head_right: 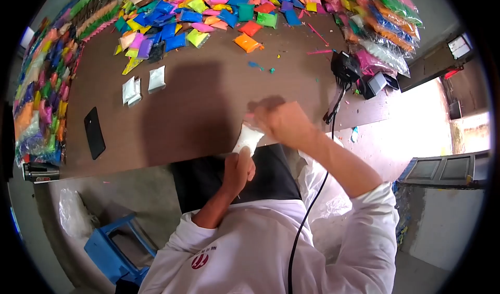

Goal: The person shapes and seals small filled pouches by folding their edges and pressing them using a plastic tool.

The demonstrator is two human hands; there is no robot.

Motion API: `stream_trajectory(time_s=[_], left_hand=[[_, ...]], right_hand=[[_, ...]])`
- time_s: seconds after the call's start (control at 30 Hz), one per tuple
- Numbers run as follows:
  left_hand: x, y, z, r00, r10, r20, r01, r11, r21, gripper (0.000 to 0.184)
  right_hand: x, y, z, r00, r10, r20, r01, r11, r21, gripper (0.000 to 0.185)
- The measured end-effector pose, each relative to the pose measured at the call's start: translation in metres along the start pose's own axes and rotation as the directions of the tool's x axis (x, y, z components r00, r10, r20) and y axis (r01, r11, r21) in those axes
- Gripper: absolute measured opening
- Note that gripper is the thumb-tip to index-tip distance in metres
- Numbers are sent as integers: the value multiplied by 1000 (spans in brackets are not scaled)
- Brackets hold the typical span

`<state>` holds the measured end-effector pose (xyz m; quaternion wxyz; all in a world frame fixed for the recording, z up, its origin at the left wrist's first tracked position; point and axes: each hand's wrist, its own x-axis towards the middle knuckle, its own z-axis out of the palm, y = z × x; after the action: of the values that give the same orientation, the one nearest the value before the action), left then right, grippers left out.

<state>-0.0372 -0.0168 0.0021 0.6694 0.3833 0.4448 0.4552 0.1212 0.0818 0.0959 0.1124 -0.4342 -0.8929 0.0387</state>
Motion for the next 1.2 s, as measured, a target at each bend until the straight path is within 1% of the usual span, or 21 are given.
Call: stream_trajectory(time_s=[0.07,0.1,0.13,0.2,0.27,0.33,0.4,0.47,0.5,0.53,0.6,0.63,0.7,0.73,0.8,0.83,0.9,1.03,1.1,1.13,1.2], left_hand=[[-3,2,1,999,-32,-1,32,999,-18,59],[-5,1,1,999,-38,3,38,999,-19,59],[-3,2,2,1000,-27,1,27,999,-38,59],[-1,1,0,1000,-7,-9,7,998,-62,59],[-2,-2,-5,1000,-25,-2,25,999,22,58],[-3,1,-1,1000,-22,-8,22,1000,17,57],[-5,1,1,1000,-21,-12,21,1000,18,57],[-2,1,0,999,-52,6,53,996,-75,55],[-4,2,-2,999,-51,5,51,996,-74,55],[-3,3,-4,999,-50,9,50,997,-58,55],[-7,1,-4,998,-62,16,63,997,-44,55],[-6,0,-3,998,-65,2,65,996,-53,55],[-5,-1,-2,998,-66,-10,65,996,-65,54],[-4,0,-2,996,-92,-9,91,993,-77,54],[-4,-1,-4,993,-119,-8,118,989,-87,55],[-4,-2,-4,994,-113,-4,112,990,-86,55],[-4,-4,-4,994,-108,4,107,991,-85,55],[-2,-5,-8,991,-129,27,131,988,-83,54],[-4,-5,-8,990,-134,42,137,986,-90,55],[-4,-5,-8,992,-122,39,124,989,-81,55],[-4,-4,-7,993,-109,37,112,991,-71,56]], right_hand=[[-7,-18,-1,990,-138,13,138,990,17,10],[-10,-4,24,986,-126,-109,127,992,2,8],[-5,6,18,986,-126,-109,127,992,-1,8],[6,17,0,988,122,-95,-111,987,114,5],[1,5,-8,986,164,-14,-160,976,149,5],[-12,-11,-2,999,20,41,-20,1000,10,17],[-9,-16,7,982,-134,-130,145,986,78,16],[-3,5,18,990,135,-48,-134,991,19,17],[0,7,16,976,142,-166,-107,974,201,14],[0,8,12,976,134,-170,-99,975,198,14],[-8,0,2,912,393,120,-387,724,572,12],[-9,0,3,911,394,120,-388,724,570,12],[-10,0,7,913,372,164,-347,500,794,14],[-11,0,8,914,371,164,-346,501,793,14],[-13,1,11,869,373,325,-465,388,796,14],[-13,0,15,869,374,324,-464,388,796,14],[-13,-3,23,915,252,315,-403,593,697,13],[-8,-7,20,893,258,369,-440,674,593,12],[-7,-3,26,946,181,269,-324,581,747,12],[-7,-4,26,946,182,270,-324,582,746,12],[-6,-8,24,878,265,398,-477,426,769,13]])
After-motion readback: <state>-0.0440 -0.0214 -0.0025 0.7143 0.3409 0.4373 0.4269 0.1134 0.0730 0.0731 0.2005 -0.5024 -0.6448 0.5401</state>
